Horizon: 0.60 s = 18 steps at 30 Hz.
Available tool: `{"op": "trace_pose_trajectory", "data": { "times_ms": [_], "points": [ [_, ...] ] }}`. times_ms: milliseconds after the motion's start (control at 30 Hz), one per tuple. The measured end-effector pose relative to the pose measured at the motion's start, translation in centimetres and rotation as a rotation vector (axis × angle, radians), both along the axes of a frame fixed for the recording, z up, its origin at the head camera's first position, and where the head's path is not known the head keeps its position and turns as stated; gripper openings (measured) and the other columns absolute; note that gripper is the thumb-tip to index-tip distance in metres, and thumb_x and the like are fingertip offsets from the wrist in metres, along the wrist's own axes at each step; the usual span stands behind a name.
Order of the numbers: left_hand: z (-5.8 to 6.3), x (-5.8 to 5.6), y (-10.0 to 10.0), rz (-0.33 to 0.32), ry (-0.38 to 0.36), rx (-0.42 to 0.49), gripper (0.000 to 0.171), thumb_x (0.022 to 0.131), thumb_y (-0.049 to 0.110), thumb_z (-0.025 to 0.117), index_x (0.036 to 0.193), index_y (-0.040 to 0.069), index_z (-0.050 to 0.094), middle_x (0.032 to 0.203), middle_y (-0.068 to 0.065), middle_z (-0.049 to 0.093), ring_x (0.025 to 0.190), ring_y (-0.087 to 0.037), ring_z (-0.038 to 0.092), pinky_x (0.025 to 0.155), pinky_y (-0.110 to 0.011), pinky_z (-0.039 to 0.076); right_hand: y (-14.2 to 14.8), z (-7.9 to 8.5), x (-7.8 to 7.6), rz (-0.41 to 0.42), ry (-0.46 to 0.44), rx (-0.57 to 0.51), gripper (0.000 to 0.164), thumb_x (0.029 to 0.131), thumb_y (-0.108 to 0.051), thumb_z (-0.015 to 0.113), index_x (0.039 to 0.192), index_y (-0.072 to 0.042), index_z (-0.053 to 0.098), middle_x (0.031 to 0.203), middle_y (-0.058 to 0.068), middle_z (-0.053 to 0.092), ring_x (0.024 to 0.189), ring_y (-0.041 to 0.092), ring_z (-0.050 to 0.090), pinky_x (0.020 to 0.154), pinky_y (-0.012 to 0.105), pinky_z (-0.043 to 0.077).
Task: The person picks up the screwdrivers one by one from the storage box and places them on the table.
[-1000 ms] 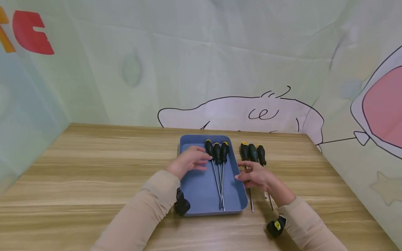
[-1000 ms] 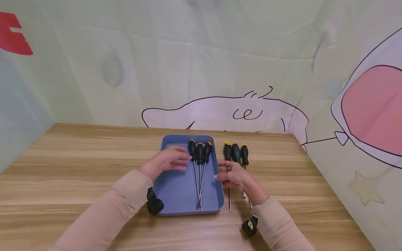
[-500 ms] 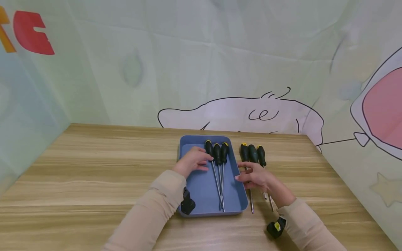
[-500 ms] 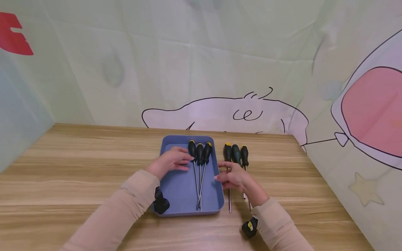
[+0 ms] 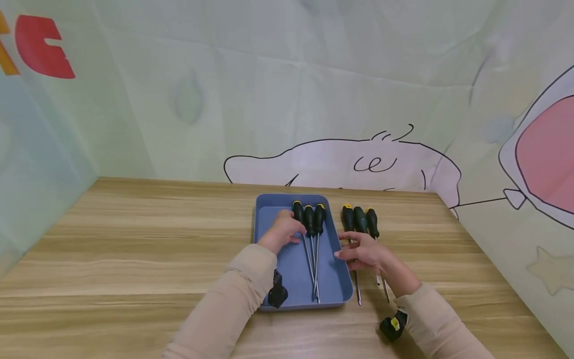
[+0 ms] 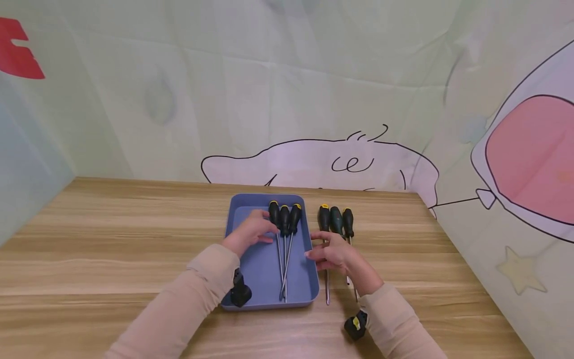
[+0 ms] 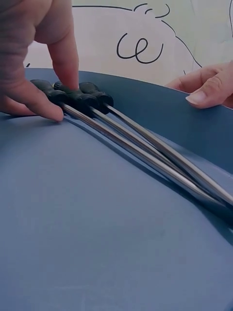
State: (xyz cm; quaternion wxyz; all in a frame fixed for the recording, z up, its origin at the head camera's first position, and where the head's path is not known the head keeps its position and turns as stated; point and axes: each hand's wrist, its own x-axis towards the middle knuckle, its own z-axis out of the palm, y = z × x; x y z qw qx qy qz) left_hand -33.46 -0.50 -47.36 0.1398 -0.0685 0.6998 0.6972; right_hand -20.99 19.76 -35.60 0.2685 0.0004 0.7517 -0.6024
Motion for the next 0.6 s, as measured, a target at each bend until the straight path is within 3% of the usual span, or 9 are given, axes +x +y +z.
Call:
{"op": "trace_pose_trajectory", "data": {
  "times_ms": [100,200,267,333,500,600],
  "points": [
    [4.6,3.3,0.2,0.02,-0.006,-0.074,0.085,0.064,-0.019,0.065,0.138,-0.012,0.023,0.127,-0.03,0.038,0.074,-0.03,0.059,0.06,-0.044,0.056,0.0,0.0,0.0,0.005,0.003,-0.004,0.062,0.084,0.003,0.062,0.138,0.006,0.032,0.105,0.019,0.057,0.082,0.021,0.06,0.074,0.037,0.056],
    [9.1,6.5,0.3,0.035,-0.029,-0.136,0.083,0.067,-0.022,0.063,0.139,-0.011,0.024,0.132,-0.028,0.037,0.083,-0.034,0.058,0.065,-0.044,0.056,0.0,-0.1,0.0,0.007,0.005,-0.006,0.062,0.084,0.003,0.063,0.138,0.006,0.032,0.106,0.02,0.057,0.081,0.021,0.061,0.074,0.038,0.056],
    [10.5,7.7,0.3,0.035,-0.009,-0.181,0.078,0.068,-0.022,0.061,0.136,-0.012,0.027,0.131,-0.029,0.037,0.087,-0.035,0.057,0.065,-0.042,0.057,0.0,-0.2,0.0,0.004,0.004,-0.009,0.063,0.083,0.003,0.063,0.138,0.006,0.032,0.106,0.02,0.057,0.081,0.022,0.061,0.074,0.038,0.056],
    [11.3,8.3,0.3,0.026,0.036,-0.268,0.068,0.068,-0.02,0.062,0.13,-0.015,0.035,0.126,-0.03,0.043,0.082,-0.034,0.06,0.061,-0.037,0.057,0.0,-0.2,0.0,0.002,0.003,-0.014,0.062,0.083,0.003,0.063,0.138,0.007,0.032,0.105,0.02,0.057,0.08,0.022,0.061,0.073,0.038,0.056],
    [11.5,8.6,0.6,0.001,0.149,-0.526,0.044,0.069,-0.011,0.065,0.111,-0.015,0.053,0.103,-0.029,0.06,0.049,-0.019,0.057,0.046,-0.023,0.051,0.0,-0.2,0.0,0.005,0.002,-0.017,0.062,0.084,0.004,0.062,0.138,0.007,0.032,0.105,0.021,0.058,0.08,0.022,0.061,0.073,0.038,0.056],
    [11.4,8.4,0.8,-0.007,0.157,-0.573,0.04,0.07,-0.009,0.065,0.108,-0.014,0.056,0.097,-0.028,0.061,0.043,-0.013,0.052,0.042,-0.019,0.048,0.1,-0.2,0.0,0.002,0.005,-0.01,0.061,0.084,0.003,0.062,0.137,0.007,0.032,0.105,0.02,0.058,0.08,0.022,0.061,0.074,0.038,0.056]
  ]
}}
